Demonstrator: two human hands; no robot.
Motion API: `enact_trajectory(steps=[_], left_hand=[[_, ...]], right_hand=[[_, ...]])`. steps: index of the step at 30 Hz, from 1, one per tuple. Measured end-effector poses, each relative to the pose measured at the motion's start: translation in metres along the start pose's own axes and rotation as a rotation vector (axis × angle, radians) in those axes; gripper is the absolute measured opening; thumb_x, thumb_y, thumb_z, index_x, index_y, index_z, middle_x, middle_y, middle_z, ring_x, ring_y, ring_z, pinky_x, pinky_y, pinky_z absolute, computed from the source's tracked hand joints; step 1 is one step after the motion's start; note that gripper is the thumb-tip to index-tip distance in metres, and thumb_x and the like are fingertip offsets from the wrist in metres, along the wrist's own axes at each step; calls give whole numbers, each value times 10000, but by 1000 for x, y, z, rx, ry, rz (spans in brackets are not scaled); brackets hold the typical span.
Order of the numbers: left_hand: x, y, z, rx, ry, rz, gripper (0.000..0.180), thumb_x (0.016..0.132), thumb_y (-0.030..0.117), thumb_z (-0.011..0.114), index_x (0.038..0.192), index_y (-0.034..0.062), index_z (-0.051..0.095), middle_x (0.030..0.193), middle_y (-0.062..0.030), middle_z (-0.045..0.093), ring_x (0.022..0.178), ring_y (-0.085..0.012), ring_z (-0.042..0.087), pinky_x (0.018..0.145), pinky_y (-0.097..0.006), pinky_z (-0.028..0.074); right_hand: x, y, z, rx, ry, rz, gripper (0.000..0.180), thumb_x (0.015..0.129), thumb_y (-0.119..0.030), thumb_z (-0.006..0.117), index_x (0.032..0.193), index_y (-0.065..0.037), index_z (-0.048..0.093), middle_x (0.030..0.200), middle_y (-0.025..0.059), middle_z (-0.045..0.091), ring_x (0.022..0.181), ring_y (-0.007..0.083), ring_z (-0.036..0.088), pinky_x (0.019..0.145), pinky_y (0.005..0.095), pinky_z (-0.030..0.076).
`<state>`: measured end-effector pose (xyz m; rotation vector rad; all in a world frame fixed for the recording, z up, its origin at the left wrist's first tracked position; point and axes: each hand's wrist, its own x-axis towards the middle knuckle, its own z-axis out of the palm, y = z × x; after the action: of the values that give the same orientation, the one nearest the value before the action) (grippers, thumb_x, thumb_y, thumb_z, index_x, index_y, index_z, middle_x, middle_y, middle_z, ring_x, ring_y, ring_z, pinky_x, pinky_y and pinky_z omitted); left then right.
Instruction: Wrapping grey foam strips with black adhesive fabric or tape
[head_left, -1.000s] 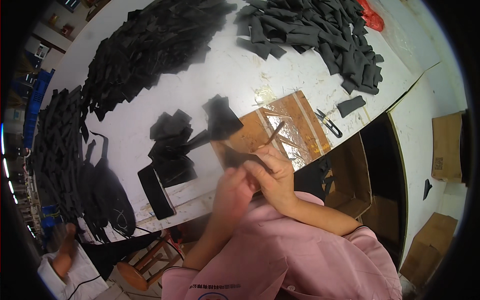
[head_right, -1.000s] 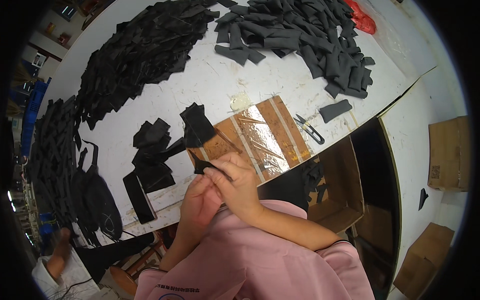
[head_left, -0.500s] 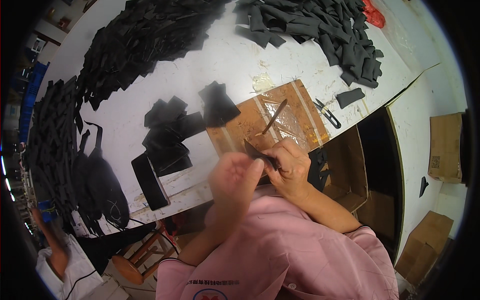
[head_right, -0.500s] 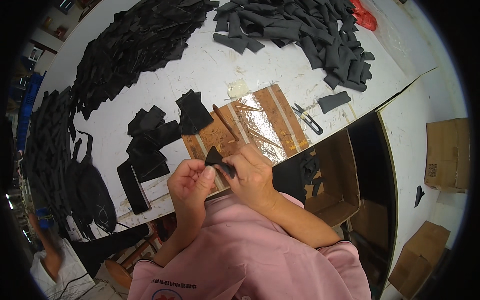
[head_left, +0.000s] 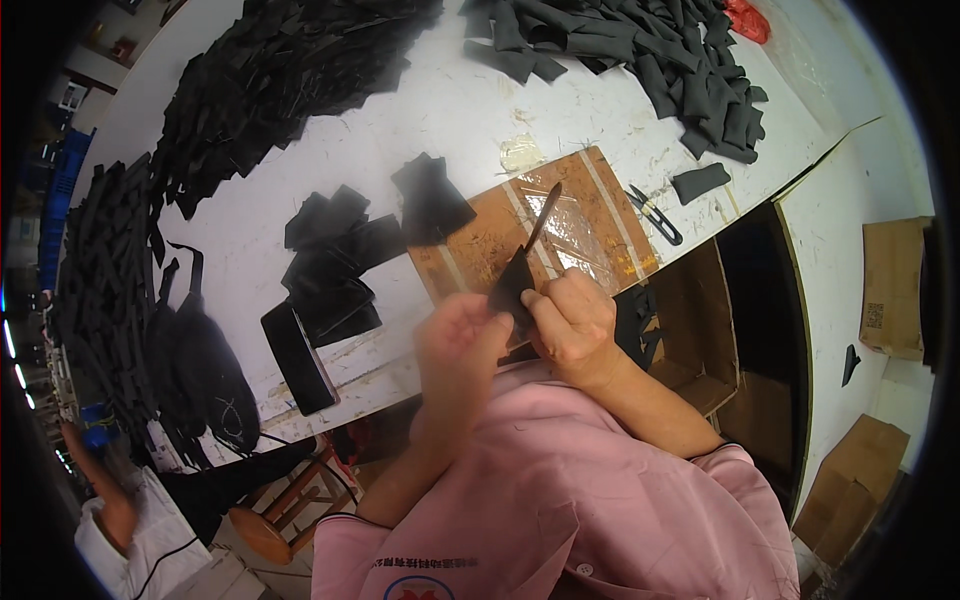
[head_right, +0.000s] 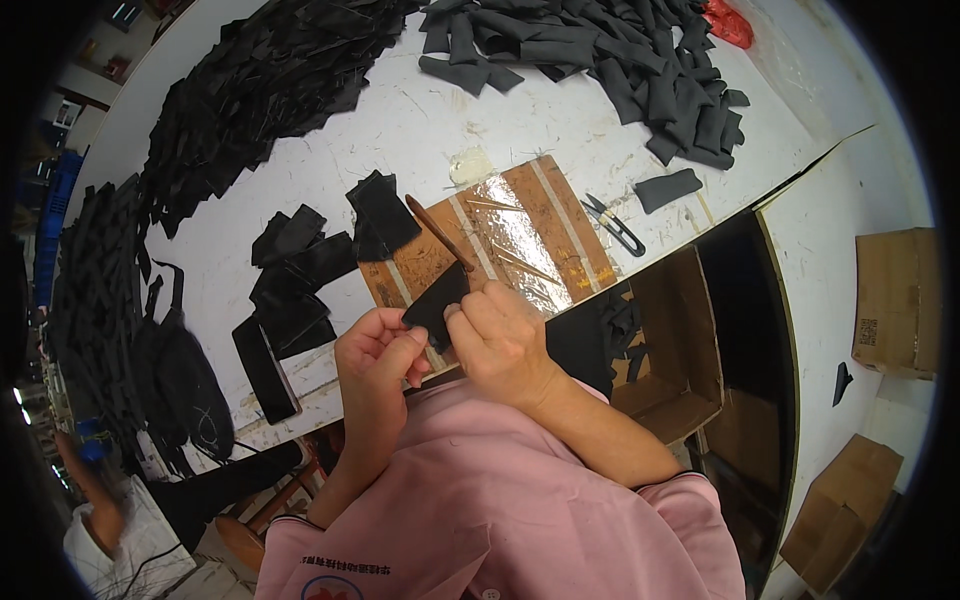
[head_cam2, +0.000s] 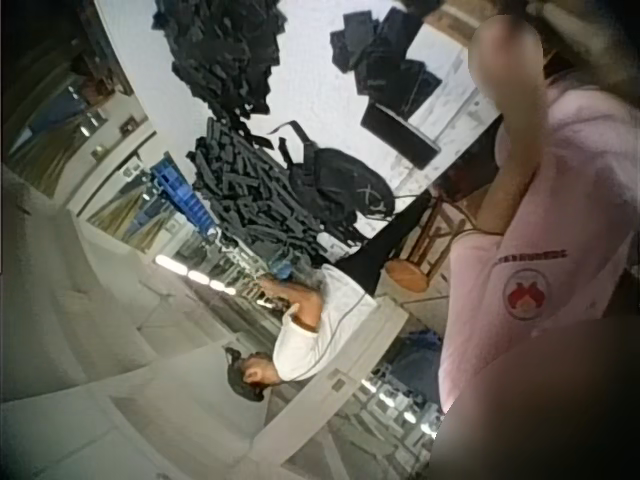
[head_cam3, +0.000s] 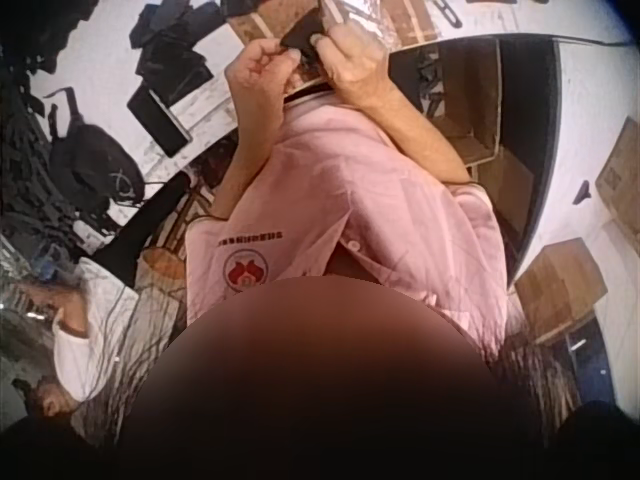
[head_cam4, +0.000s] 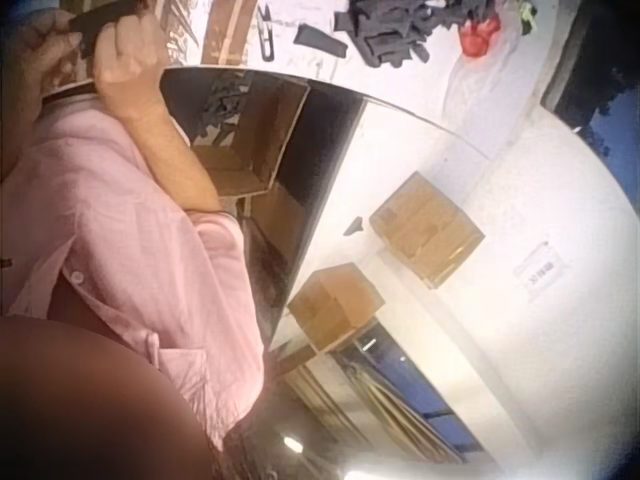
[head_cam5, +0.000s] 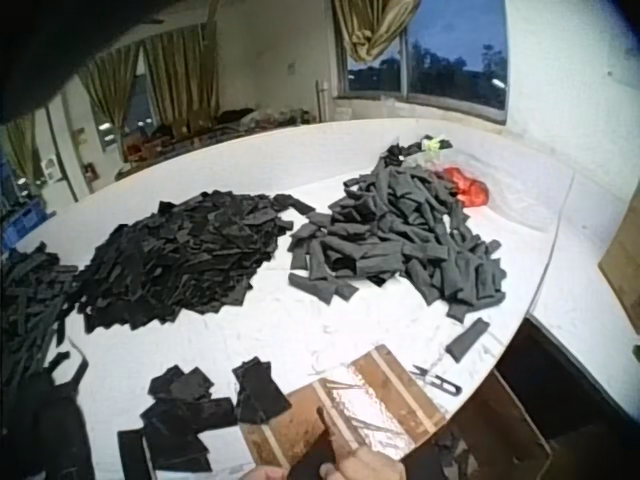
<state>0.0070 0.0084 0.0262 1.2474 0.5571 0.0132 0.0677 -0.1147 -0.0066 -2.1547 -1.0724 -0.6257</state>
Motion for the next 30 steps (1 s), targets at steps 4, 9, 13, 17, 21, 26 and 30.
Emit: enact_trajectory(steps=[4, 9, 13, 17, 21, 26, 30], left_hand=[[2, -3, -1, 2, 24, -37, 64, 746, 19, 543, 807, 2, 534, 669, -22, 553, 513, -49, 490, 426, -168, 366], [3, -3, -2, -60, 55, -95, 55, 738, 3, 516, 788, -9, 536, 655, -43, 559, 487, -57, 486, 409, -169, 360], [6, -11, -6, 11, 61, -64, 54, 749, 5, 507, 792, -9, 538, 657, -49, 562, 486, -59, 486, 412, -170, 370], [5, -8, -7, 5, 67, -79, 50, 760, 13, 517, 802, -4, 537, 661, -45, 563, 492, -61, 493, 410, -169, 370], [-1, -8, -4, -59, 58, -99, 52, 766, 31, 543, 807, 0, 538, 668, -38, 562, 502, -63, 501, 410, -169, 369], [-1, -13, -7, 36, -3, -68, 170, 763, 90, 619, 862, -11, 525, 713, -27, 565, 524, -58, 508, 419, -173, 376], [-4, -11, 0, 28, 37, -62, 89, 755, 34, 600, 808, 0, 537, 668, -24, 543, 515, -58, 500, 411, -166, 364]], right_hand=[[-2, 3, 0, -5, 3, -56, 210, 529, -29, 598, 732, 21, 573, 610, 70, 446, 504, 185, 424, 402, 286, 324], [-2, 2, 1, -80, -20, -81, 147, 549, -87, 543, 669, -2, 530, 597, 52, 387, 545, 181, 434, 431, 279, 353], [-2, 1, -1, -65, -27, -84, 142, 552, -95, 540, 661, -5, 527, 600, 54, 392, 546, 183, 436, 436, 283, 352], [-4, 3, 1, -67, -28, -86, 131, 554, -100, 537, 647, -10, 519, 599, 55, 392, 545, 185, 434, 440, 284, 353], [-2, 2, 0, -43, -47, -68, 127, 548, -102, 536, 635, -14, 509, 596, 55, 386, 540, 187, 431, 434, 287, 352], [-4, 3, 2, -31, -58, -48, 129, 541, -98, 541, 636, -17, 506, 597, 57, 388, 541, 190, 432, 429, 288, 353], [-6, 4, 4, -27, -67, -12, 128, 538, -90, 545, 636, -18, 503, 601, 58, 391, 544, 193, 435, 432, 290, 359]])
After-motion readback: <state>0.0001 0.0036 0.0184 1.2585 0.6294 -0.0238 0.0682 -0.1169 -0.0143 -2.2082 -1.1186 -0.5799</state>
